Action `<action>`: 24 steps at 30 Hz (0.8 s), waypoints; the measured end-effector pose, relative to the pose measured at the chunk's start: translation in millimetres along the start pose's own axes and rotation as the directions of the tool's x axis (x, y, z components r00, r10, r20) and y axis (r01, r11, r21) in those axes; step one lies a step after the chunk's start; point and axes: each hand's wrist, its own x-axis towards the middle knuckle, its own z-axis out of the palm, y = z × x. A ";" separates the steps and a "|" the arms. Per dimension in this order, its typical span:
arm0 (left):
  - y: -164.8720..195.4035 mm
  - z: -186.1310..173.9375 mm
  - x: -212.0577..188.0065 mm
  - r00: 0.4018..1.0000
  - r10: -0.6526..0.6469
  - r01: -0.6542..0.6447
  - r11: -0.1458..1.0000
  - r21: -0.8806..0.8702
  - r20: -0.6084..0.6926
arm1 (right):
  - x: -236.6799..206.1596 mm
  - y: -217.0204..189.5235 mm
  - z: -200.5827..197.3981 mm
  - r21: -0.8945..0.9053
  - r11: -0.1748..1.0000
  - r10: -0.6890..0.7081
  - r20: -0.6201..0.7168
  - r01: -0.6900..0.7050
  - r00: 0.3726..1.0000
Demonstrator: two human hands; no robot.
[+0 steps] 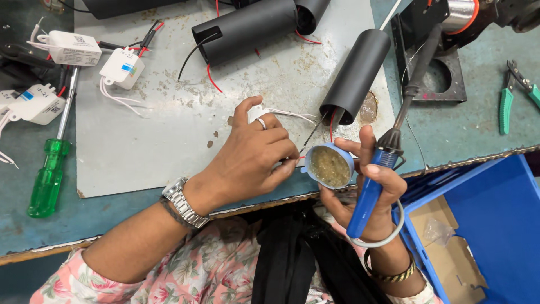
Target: The person solders red and black wires onto small white LED driver modules at a workbench. They strip wire ends with pliers, dip wires into a flux cup, solder the connections with a soldering iron, and set finished drivers aside while handling black cylindrical light housings.
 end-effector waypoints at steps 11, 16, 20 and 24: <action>0.0 -0.8 0.2 0.998 -0.067 0.067 0.996 0.066 -0.002 | 2.8 -3.8 1.5 -0.059 0.998 0.024 0.053 -0.021 0.998; -2.3 -4.9 0.1 0.998 -0.052 0.051 0.998 0.045 0.026 | 4.6 -5.9 3.4 -0.057 0.998 0.033 0.036 -0.031 0.999; -2.9 -4.7 -0.9 0.998 -0.039 0.036 0.998 0.058 0.048 | 7.0 -5.8 1.3 -0.074 0.996 0.044 0.031 -0.042 0.999; -3.0 -3.5 -0.3 0.996 -0.023 0.020 0.999 0.037 0.083 | 7.3 -6.1 1.7 -0.073 0.996 0.052 0.021 -0.051 0.998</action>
